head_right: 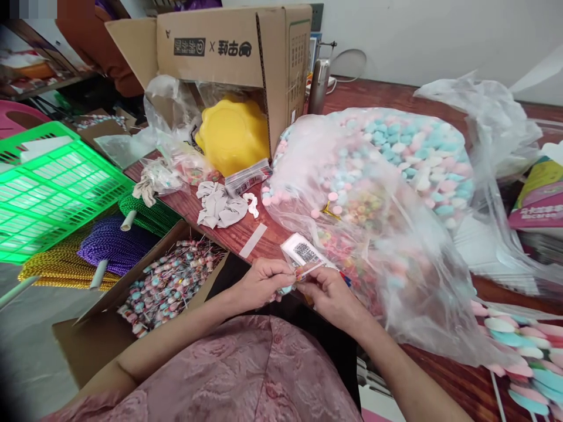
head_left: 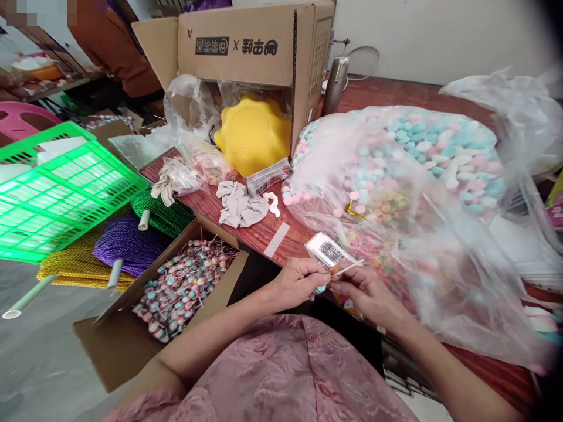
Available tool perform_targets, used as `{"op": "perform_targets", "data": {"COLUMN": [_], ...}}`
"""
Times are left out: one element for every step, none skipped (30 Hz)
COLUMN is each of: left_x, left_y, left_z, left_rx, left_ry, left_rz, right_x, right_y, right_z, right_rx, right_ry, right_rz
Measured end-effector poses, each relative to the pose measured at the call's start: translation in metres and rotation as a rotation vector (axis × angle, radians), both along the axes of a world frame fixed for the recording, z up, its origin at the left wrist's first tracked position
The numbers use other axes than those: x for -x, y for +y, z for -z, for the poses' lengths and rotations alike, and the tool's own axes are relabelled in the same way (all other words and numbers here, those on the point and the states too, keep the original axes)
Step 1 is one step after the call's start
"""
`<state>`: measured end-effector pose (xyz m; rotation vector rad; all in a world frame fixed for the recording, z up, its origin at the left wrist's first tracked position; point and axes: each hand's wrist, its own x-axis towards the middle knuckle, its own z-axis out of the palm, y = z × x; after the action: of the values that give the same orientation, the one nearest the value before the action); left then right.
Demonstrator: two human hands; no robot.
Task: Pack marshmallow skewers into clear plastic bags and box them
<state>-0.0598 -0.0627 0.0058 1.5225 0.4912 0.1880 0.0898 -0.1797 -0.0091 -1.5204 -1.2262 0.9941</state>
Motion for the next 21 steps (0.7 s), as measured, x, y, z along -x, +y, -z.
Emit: {"op": "perform_targets", "data": {"left_x": [0.000, 0.000, 0.000, 0.000, 0.000, 0.000, 0.000, 0.000, 0.001, 0.001, 0.002, 0.003, 0.004, 0.004, 0.005, 0.006, 0.007, 0.007, 0.008, 0.009, 0.010], "left_y": [-0.001, -0.002, -0.002, -0.003, -0.003, -0.003, -0.002, -0.001, 0.000, 0.002, 0.003, 0.004, 0.005, 0.006, 0.006, 0.005, 0.004, 0.003, 0.002, 0.001, 0.000], "left_z": [0.001, 0.001, 0.001, 0.001, 0.000, -0.001, -0.003, -0.006, -0.008, -0.010, -0.012, -0.012, -0.012, -0.011, -0.009, -0.007, -0.004, -0.001, 0.003, 0.005, 0.008], "left_rx": [0.091, 0.182, 0.272, 0.358, 0.436, 0.506, 0.564, 0.610, 0.648, 0.679, 0.704, 0.728, 0.750, 0.775, 0.795, 0.813, 0.830, 0.846, 0.862, 0.874, 0.883], "left_ry": [0.033, 0.058, 0.075, 0.086, 0.092, 0.097, 0.101, 0.106, 0.113, 0.124, 0.140, 0.157, 0.172, 0.185, 0.193, 0.200, 0.209, 0.217, 0.225, 0.232, 0.238], "left_rz": [0.011, 0.015, 0.015, 0.017, 0.021, 0.035, 0.061, 0.097, 0.140, 0.186, 0.233, 0.279, 0.322, 0.358, 0.381, 0.399, 0.413, 0.427, 0.443, 0.462, 0.484], "right_x": [-0.002, -0.005, -0.007, -0.008, -0.008, -0.008, -0.007, -0.006, -0.004, -0.002, 0.001, 0.003, 0.005, 0.007, 0.008, 0.009, 0.009, 0.010, 0.010, 0.010, 0.010], "right_y": [-0.001, -0.003, -0.004, -0.006, -0.007, -0.008, -0.009, -0.010, -0.012, -0.013, -0.015, -0.016, -0.018, -0.020, -0.021, -0.022, -0.024, -0.025, -0.025, -0.026, -0.026], "right_z": [-0.003, -0.006, -0.009, -0.011, -0.012, -0.013, -0.014, -0.014, -0.015, -0.016, -0.017, -0.018, -0.019, -0.019, -0.020, -0.020, -0.020, -0.021, -0.021, -0.022, -0.022], "right_rx": [-0.013, -0.038, -0.074, -0.127, -0.191, -0.259, -0.325, -0.384, -0.442, -0.500, -0.557, -0.614, -0.666, -0.708, -0.741, -0.763, -0.782, -0.796, -0.803, -0.806, -0.802], "right_ry": [-0.085, -0.171, -0.250, -0.316, -0.366, -0.402, -0.428, -0.446, -0.457, -0.463, -0.471, -0.483, -0.498, -0.514, -0.526, -0.532, -0.530, -0.524, -0.519, -0.517, -0.517], "right_rz": [-0.057, -0.101, -0.129, -0.143, -0.146, -0.142, -0.131, -0.117, -0.101, -0.084, -0.067, -0.053, -0.048, -0.050, -0.058, -0.077, -0.104, -0.136, -0.172, -0.209, -0.244]}}
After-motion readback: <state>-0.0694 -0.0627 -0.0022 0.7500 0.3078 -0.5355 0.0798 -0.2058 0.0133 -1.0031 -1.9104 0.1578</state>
